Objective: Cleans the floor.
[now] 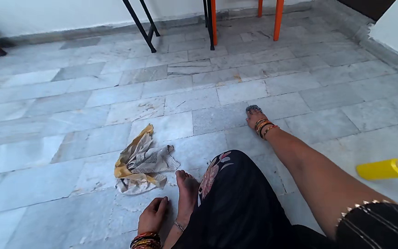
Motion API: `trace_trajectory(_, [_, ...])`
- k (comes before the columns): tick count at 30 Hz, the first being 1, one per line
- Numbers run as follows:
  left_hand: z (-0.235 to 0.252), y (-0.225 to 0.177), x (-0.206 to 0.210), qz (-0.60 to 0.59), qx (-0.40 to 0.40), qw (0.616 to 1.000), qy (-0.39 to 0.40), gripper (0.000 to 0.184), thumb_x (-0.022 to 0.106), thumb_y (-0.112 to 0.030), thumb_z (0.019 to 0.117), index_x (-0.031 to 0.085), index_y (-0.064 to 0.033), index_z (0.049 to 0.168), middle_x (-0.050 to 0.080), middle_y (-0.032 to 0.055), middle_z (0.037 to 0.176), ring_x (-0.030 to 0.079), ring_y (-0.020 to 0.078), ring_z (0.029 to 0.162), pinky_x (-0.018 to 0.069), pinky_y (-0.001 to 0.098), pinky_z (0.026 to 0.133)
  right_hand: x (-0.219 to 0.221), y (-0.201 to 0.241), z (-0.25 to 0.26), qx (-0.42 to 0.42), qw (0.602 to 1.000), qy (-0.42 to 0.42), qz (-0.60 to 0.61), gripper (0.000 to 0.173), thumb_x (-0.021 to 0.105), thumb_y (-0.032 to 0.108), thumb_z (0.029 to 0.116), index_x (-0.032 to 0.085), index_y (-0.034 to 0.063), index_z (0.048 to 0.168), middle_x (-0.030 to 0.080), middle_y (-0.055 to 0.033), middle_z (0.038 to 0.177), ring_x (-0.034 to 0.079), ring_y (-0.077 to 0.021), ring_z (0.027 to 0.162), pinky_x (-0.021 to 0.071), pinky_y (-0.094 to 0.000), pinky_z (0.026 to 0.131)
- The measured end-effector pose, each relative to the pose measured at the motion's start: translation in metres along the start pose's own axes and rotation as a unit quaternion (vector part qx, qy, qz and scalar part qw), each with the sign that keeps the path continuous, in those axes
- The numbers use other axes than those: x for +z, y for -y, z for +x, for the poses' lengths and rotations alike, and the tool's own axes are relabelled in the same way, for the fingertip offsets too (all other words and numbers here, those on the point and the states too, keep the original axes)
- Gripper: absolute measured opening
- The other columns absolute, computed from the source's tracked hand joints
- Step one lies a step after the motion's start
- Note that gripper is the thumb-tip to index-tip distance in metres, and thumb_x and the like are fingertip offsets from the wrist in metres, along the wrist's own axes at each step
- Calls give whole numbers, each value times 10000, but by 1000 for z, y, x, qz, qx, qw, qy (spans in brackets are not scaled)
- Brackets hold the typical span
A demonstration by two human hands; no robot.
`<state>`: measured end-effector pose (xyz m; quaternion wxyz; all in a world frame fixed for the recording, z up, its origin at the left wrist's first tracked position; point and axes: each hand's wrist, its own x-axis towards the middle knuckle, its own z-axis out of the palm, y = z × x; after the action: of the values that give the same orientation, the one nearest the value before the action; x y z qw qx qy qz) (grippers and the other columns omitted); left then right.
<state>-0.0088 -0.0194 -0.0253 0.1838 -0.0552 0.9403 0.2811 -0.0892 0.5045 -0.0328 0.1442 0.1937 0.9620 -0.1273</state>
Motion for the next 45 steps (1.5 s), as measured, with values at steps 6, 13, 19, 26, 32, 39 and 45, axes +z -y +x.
trace_trajectory(6, [0,-1,1,0,-5,1000,8,334,544,-272,1070,714,15,1081,724,225,940,699,390,912,501,626,861,43,35,-89,-139,990,13,-4,493,428,326,1091,470,157,1553,321,-128,1671,231,-378,1561,208,-628,1226])
trace_trajectory(13, [-3,2,2,-5,15,1000,7,320,558,-248,1054,704,33,1099,720,237,942,700,392,895,505,623,854,81,45,-169,-197,961,28,194,501,397,-72,1040,461,19,1528,393,-195,1619,324,-420,1519,181,-521,1260])
trace_trajectory(19, [-1,1,1,10,17,1000,-4,340,548,-258,1053,708,41,1085,719,244,945,697,401,916,501,634,868,68,39,-92,-194,979,-48,43,521,429,460,1081,542,180,1506,400,-80,1639,278,-332,1553,182,-596,1247])
trace_trajectory(26, [0,-2,1,0,-1,1000,-14,334,547,-267,1061,713,22,1045,713,212,886,691,369,853,502,614,818,24,60,-8,-120,992,-17,16,526,432,423,1086,459,201,1563,326,-83,1676,231,-351,1566,183,-611,1241])
trace_trajectory(32, [1,0,1,-1,-3,1000,-7,318,550,-261,1065,714,11,1060,717,215,910,692,374,883,497,616,835,41,72,-23,-127,989,-61,44,509,500,388,1061,546,124,1494,419,-158,1606,326,-370,1519,248,-576,1232])
trace_trajectory(39, [2,0,2,-3,-4,1000,4,311,561,-263,1060,714,8,1071,724,209,919,698,382,887,496,632,843,90,49,-121,-234,952,-104,165,234,585,87,1009,750,-1,1150,695,-230,1227,627,-422,1220,463,-562,1070])
trace_trajectory(45, [3,1,2,-5,-3,1000,9,331,553,-277,1057,713,11,1085,725,221,934,700,398,904,492,650,850,86,53,-144,-193,954,-82,215,223,567,23,1008,729,-71,1130,698,-253,1212,620,-446,1218,426,-581,1076])
